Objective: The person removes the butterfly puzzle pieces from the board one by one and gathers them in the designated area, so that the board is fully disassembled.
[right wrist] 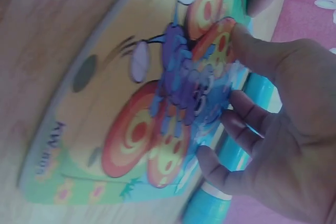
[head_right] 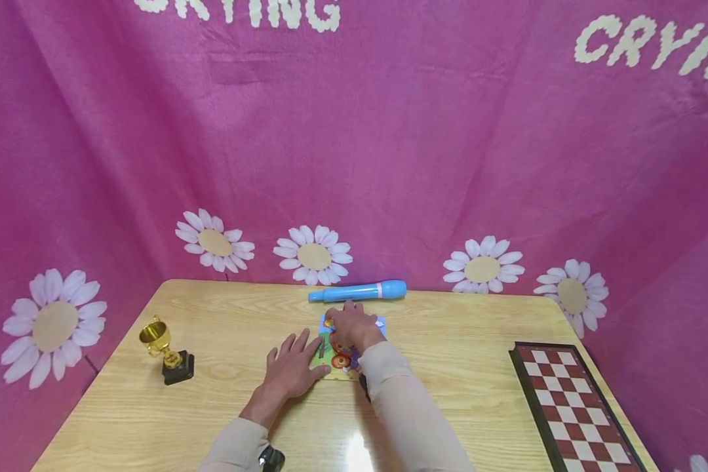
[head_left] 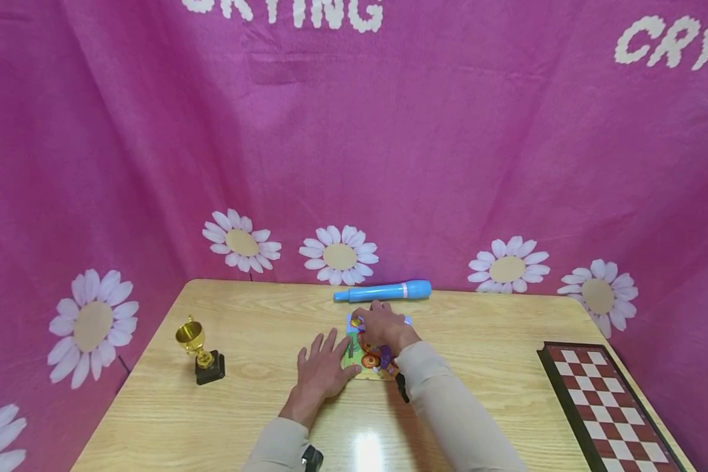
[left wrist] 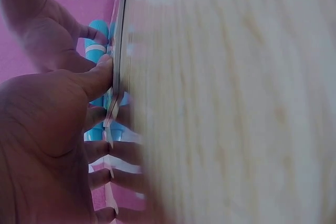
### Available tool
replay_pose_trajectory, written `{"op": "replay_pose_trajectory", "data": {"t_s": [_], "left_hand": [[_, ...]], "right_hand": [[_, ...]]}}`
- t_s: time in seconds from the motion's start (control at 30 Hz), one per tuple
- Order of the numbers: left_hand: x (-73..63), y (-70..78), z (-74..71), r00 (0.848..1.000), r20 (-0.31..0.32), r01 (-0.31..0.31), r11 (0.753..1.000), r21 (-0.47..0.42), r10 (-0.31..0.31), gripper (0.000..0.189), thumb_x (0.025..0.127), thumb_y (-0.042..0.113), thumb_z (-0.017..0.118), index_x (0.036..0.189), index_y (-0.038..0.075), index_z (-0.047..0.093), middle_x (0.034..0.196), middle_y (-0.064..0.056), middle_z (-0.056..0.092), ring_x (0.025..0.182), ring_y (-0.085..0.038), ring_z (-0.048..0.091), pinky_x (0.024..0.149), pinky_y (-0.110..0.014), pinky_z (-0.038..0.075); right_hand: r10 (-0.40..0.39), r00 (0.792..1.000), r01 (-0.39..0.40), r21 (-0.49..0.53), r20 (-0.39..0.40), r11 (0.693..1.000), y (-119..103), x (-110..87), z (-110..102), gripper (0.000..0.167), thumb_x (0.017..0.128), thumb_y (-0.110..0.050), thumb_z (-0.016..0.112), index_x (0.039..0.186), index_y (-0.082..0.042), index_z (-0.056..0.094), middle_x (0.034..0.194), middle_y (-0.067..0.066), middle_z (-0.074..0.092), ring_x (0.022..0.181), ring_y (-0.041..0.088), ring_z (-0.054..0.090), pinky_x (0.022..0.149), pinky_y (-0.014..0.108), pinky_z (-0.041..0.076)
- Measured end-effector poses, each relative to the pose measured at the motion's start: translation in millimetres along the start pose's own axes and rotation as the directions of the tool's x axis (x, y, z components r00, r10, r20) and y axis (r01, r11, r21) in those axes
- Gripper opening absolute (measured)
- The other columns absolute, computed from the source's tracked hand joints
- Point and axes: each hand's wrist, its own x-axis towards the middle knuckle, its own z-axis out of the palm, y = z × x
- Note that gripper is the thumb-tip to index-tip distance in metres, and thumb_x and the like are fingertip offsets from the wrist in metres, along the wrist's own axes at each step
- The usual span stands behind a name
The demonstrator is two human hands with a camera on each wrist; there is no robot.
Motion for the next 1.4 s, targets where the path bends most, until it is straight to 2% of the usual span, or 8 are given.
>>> {"op": "replay_pose_trajectory", "data": {"t_s": [0.23, 0.4, 0.6, 0.7, 0.93, 1.17, 1.4], "left_hand": [[1.4, 1.6, 0.9, 1.000, 0.005, -0.006, 1.000, -0.018, 0.006, 0.064, 0.089, 0.055, 0.059, 0.144, 0.024, 0.047, 0.158, -0.007, 0.032, 0.145, -0.035, 0.026, 0.111, -0.065, 0.021], [2.7, 3.4, -1.0, 1.000, -0.004, -0.013, 1.000, -0.005, 0.013, 0.064, 0.089, 0.056, 0.058, 0.143, 0.024, 0.047, 0.158, -0.007, 0.032, 0.145, -0.035, 0.026, 0.111, -0.065, 0.022], [2.8, 4.7, 0.1, 1.000, 0.022, -0.006, 1.000, -0.023, 0.007, 0.065, 0.089, 0.055, 0.057, 0.145, 0.024, 0.046, 0.159, -0.007, 0.030, 0.146, -0.035, 0.023, 0.112, -0.065, 0.019], [2.6, 4.2, -0.2, 1.000, 0.017, -0.008, 1.000, -0.022, 0.008, 0.065, 0.090, 0.055, 0.057, 0.145, 0.024, 0.046, 0.159, -0.007, 0.030, 0.146, -0.035, 0.024, 0.112, -0.065, 0.020], [1.5, 2.8, -2.3, 1.000, 0.009, -0.006, 0.999, -0.033, 0.007, 0.064, 0.089, 0.055, 0.058, 0.144, 0.023, 0.047, 0.158, -0.007, 0.031, 0.146, -0.035, 0.025, 0.111, -0.065, 0.020], [-0.1, 0.9, -3.8, 1.000, 0.013, -0.004, 0.999, -0.033, 0.005, 0.064, 0.089, 0.055, 0.058, 0.144, 0.023, 0.046, 0.159, -0.007, 0.031, 0.146, -0.035, 0.024, 0.111, -0.065, 0.020], [-1.0, -0.9, -2.9, 1.000, 0.016, -0.003, 1.000, -0.010, 0.003, 0.064, 0.089, 0.055, 0.057, 0.144, 0.024, 0.047, 0.158, -0.008, 0.031, 0.146, -0.036, 0.024, 0.111, -0.065, 0.021]], "right_hand": [[-0.012, 1.000, 0.013, -0.021, 0.018, 1.000, 0.2, 0.3, -5.1, 0.048, 0.085, -0.026, 0.073, 0.130, -0.033, 0.055, 0.127, 0.012, 0.048, 0.123, 0.032, 0.044, 0.092, 0.065, 0.043], [0.014, 1.000, -0.014, -0.013, 0.026, 1.000, -1.3, 0.4, -10.3, 0.047, 0.085, -0.024, 0.073, 0.128, -0.032, 0.055, 0.128, 0.013, 0.047, 0.123, 0.032, 0.043, 0.093, 0.069, 0.040], [0.045, 0.998, -0.045, -0.002, 0.038, 0.999, -1.4, 0.2, -10.2, 0.047, 0.085, -0.023, 0.074, 0.125, -0.031, 0.053, 0.126, 0.011, 0.047, 0.122, 0.032, 0.043, 0.094, 0.069, 0.040], [0.035, 0.999, -0.035, 0.018, 0.010, 0.999, 0.7, 1.4, -7.1, 0.046, 0.085, -0.020, 0.073, 0.125, -0.030, 0.053, 0.128, 0.008, 0.048, 0.123, 0.031, 0.043, 0.094, 0.070, 0.040], [-0.002, 0.995, 0.008, 0.063, -0.096, 0.998, 8.9, 1.3, 4.0, 0.047, 0.083, -0.028, 0.076, 0.125, -0.019, 0.059, 0.126, 0.007, 0.050, 0.126, 0.032, 0.044, 0.092, 0.073, 0.037], [-0.032, 0.989, 0.050, 0.126, -0.146, 0.991, 9.8, -3.0, 10.2, 0.045, 0.086, -0.025, 0.073, 0.127, -0.024, 0.055, 0.123, 0.008, 0.053, 0.121, 0.034, 0.049, 0.091, 0.072, 0.039], [-0.023, 0.975, 0.058, 0.156, -0.223, 0.986, 8.5, -6.8, 17.0, 0.042, 0.088, -0.024, 0.070, 0.127, -0.026, 0.056, 0.116, 0.007, 0.061, 0.113, 0.031, 0.056, 0.084, 0.062, 0.046]]}}
